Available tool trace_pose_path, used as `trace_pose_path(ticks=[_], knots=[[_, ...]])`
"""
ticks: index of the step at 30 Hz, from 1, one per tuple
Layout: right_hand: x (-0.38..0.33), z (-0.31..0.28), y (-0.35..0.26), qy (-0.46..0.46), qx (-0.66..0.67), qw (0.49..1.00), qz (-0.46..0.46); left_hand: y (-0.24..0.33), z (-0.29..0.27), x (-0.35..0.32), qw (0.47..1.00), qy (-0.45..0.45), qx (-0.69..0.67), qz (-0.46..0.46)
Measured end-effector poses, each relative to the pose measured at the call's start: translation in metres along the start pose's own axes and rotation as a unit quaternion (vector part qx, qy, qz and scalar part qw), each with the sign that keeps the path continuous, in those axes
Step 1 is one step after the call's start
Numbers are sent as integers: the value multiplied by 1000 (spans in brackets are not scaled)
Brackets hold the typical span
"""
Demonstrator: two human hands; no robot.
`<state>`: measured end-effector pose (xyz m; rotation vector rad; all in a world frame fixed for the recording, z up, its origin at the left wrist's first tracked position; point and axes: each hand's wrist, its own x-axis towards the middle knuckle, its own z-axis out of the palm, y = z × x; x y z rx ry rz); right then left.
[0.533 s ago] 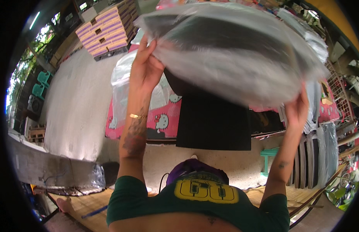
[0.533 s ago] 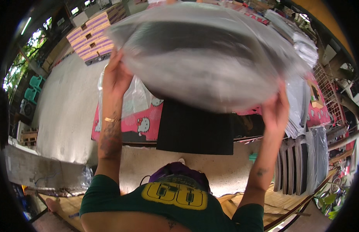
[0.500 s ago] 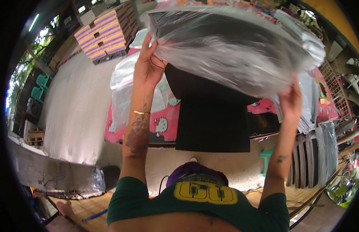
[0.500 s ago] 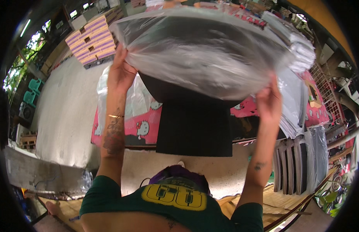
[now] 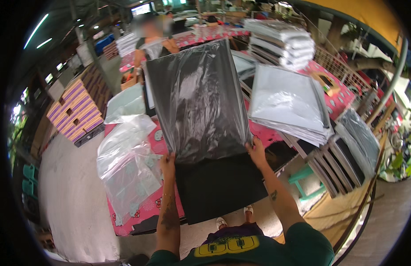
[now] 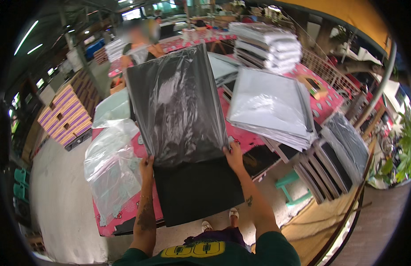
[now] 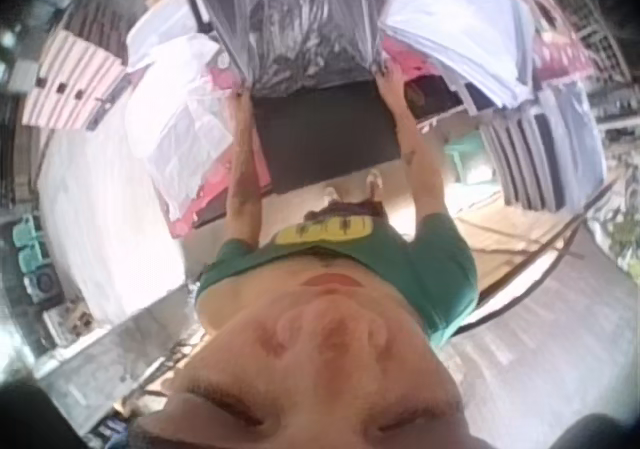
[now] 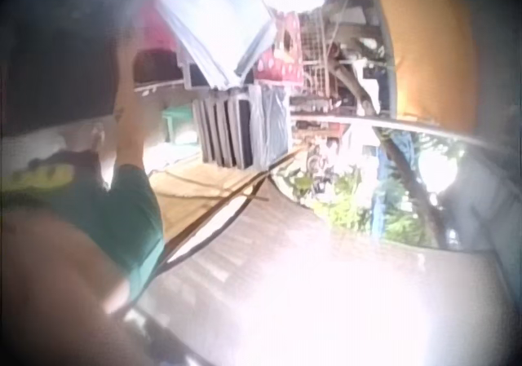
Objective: The person places flat black panels into clear plastic sleeves, stacks the packaged items, and clears the workspace of empty sleeves.
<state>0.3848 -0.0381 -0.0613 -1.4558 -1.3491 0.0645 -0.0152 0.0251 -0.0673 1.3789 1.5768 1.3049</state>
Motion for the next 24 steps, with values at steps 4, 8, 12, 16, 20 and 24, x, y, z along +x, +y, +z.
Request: trace_pose_path(ticks=[4,8,12,16,20,24], knots=[[74,-99,-16,-16,222,931,291,100,101,12,967,-103,-219,80],[130,-216,37,78,296,908,286,184,214,19,906,-255,-333,-62],[138,-271,100,126,310,895,294,195,286,21,859,-304,-379,-160],[130,-301,168,143,305,895,293,167,279,-2,904,-246,-321,-138],[122,-349,224,143,246,908,308,123,168,-9,989,-121,-24,82],[124,-324,180,244,-60,945,211,5,-58,-26,959,172,211,76]])
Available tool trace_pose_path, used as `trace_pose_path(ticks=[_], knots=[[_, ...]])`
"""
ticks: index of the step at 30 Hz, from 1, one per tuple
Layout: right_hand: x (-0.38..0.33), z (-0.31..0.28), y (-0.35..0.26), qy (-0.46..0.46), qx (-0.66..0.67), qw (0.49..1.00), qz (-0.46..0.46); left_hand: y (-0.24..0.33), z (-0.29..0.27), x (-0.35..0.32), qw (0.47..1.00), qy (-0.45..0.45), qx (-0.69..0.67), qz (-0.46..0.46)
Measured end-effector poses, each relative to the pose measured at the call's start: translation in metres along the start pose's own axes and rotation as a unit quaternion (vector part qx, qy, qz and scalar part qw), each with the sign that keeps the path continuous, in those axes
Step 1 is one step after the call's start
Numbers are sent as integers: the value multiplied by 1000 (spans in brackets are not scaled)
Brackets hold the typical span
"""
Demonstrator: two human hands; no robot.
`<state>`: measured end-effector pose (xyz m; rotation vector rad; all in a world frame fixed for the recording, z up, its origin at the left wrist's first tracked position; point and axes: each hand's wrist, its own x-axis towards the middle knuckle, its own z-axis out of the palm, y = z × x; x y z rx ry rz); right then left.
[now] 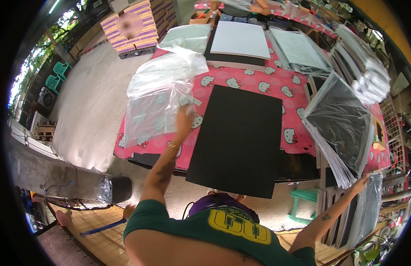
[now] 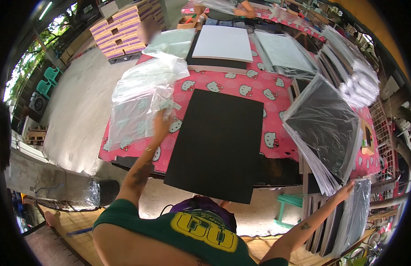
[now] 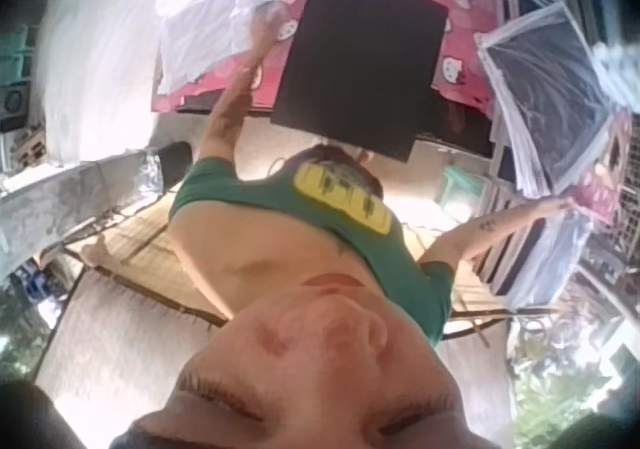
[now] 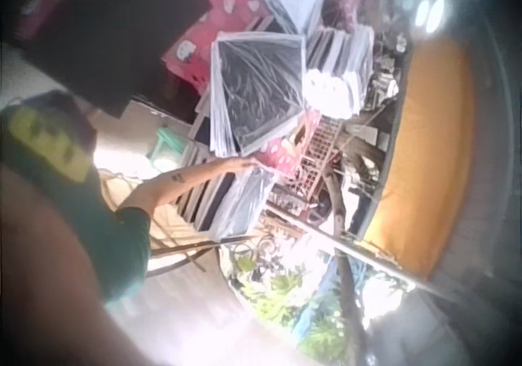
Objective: The person places flat black panels into clear plastic sleeves, stacks the packaged items, and clears the workspace of empty sleeves.
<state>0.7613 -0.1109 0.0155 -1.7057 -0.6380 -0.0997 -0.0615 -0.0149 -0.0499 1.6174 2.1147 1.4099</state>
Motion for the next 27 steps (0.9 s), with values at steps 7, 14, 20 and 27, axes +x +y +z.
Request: trace_pose_path(ticks=[7,14,20,27], knots=[[-432,132,-214,-709,207,658,145,-16,-68,-83,969,-129,205,52],[-596,164,-233,-696,378,484,373,61,-94,-138,999,-5,-42,-13],[-510,155,-183,-533,415,460,576,-49,-106,-91,942,-93,-197,-255],[-302,32,-155,-397,461,703,369,-120,-296,97,832,384,-400,-2]])
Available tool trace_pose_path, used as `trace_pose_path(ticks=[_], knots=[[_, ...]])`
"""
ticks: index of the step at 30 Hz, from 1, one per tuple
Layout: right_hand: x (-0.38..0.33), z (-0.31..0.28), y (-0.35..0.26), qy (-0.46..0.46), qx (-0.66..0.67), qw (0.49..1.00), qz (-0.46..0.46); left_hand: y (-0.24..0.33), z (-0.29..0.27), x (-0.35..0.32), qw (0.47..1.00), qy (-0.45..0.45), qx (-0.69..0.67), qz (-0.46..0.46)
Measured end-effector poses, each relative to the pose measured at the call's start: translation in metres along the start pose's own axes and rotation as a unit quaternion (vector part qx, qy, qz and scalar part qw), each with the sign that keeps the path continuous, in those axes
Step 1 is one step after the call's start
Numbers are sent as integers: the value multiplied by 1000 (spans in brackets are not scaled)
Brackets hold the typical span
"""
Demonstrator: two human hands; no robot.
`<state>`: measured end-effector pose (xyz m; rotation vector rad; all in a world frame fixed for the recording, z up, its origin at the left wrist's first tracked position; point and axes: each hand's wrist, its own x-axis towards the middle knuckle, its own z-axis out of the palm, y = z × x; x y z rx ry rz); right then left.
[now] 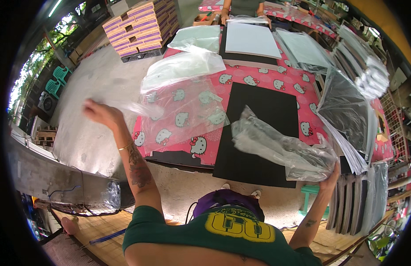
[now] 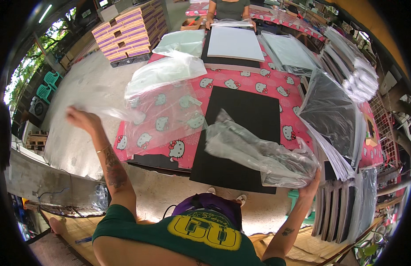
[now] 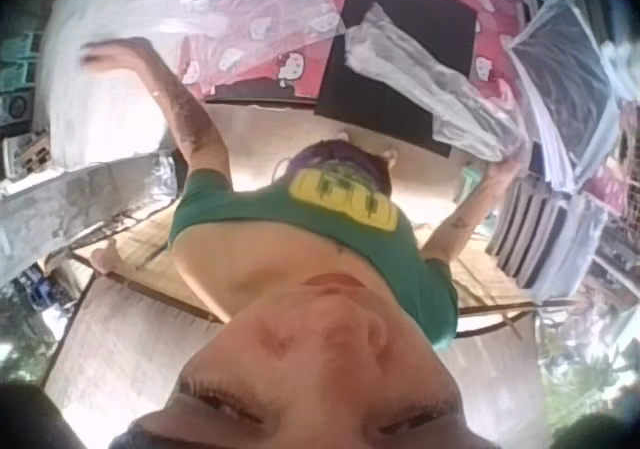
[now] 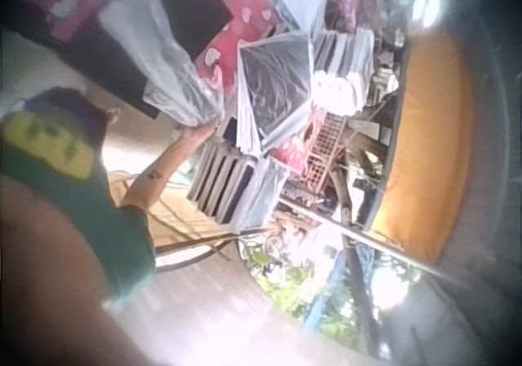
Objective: The person places flat black panels into clear plastic sleeves, stacks the packaged items, and clears the workspace of empty sleeves.
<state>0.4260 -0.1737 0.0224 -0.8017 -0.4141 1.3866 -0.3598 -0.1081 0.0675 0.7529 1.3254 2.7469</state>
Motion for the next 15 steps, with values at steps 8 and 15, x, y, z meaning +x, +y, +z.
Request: trace_pose_path(ticks=[8,15], knots=[[-29,51,77,-56,12,997,55,-34,93,-272,624,-648,419,124],[-80,81,102,-171,29,981,90,138,99,-419,733,-629,146,-214]])
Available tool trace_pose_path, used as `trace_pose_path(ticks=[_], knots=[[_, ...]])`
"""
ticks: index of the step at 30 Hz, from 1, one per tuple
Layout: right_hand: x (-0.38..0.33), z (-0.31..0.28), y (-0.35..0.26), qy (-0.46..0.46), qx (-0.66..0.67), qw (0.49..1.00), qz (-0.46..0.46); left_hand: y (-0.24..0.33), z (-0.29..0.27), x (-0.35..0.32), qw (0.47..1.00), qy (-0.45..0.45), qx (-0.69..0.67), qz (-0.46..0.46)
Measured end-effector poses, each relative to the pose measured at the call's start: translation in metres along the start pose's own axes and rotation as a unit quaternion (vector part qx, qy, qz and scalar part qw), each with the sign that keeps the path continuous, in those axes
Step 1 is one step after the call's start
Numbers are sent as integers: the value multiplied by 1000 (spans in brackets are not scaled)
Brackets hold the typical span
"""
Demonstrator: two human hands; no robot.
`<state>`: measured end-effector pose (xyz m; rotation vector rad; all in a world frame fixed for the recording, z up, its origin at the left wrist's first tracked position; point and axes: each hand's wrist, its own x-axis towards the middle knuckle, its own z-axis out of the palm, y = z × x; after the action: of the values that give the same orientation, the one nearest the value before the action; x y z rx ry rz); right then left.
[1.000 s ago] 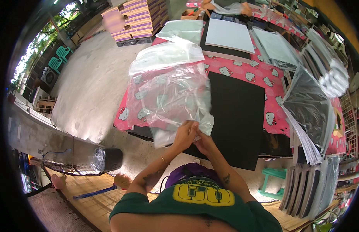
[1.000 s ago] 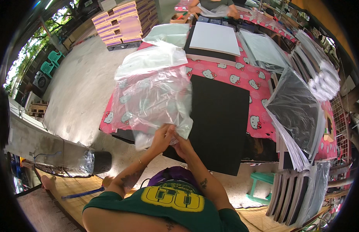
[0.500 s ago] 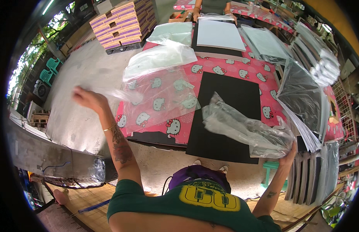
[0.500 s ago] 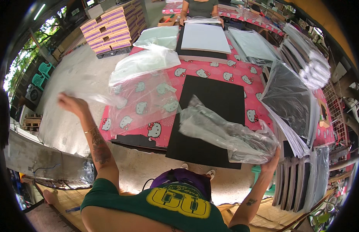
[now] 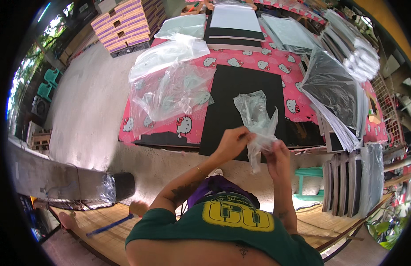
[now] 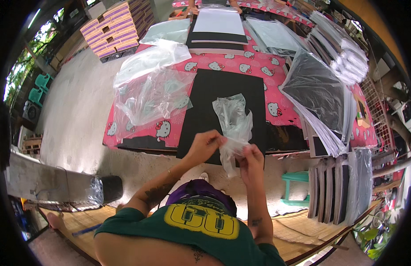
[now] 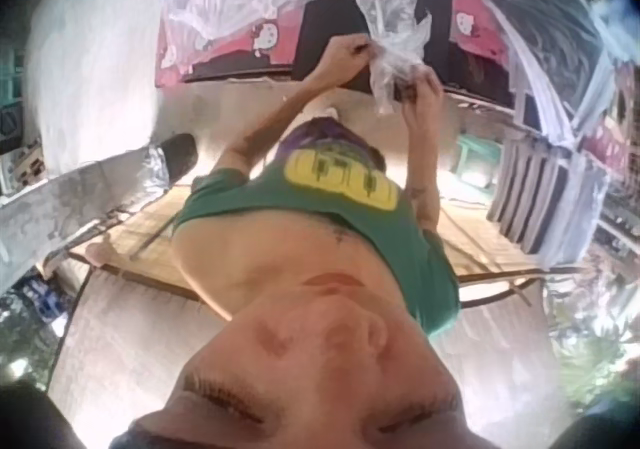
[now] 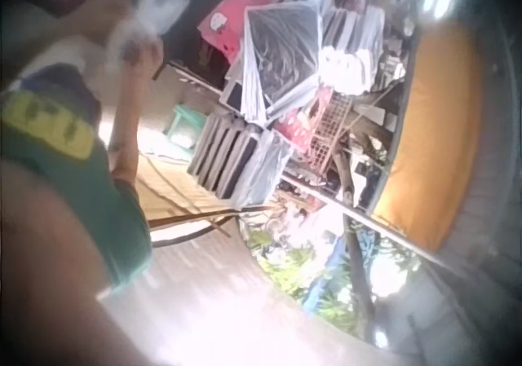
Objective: The person places flat black panels into clear plastic sleeves, stacks the packaged items, and clears the workspace of empty sleeves.
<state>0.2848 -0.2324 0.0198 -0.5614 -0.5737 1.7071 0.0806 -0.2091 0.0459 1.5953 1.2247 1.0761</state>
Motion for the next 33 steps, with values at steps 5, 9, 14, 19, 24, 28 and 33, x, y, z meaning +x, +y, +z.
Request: trace_pose_path(ticks=[5,9,14,19,24,28,33], knots=[[-37,9,-36,107,43,993,-13,-21,-11,16,993,114,-13,27],[-23,-33,-86,-196,82,976,-52,-2,-48,36,993,34,9,109],[-20,55,-154,-65,-556,813,-160,87,-102,39,946,-108,101,287],[-21,125,-170,-270,-665,695,-54,128,-16,55,849,-204,415,256],[7,12,-232,79,-871,478,-79,98,-59,75,828,69,455,321],[-27,13,-246,-32,-844,535,-29,100,-59,47,975,-38,216,44],[-44,-36,-232,46,-874,483,-6,55,-97,8,881,-58,371,288]])
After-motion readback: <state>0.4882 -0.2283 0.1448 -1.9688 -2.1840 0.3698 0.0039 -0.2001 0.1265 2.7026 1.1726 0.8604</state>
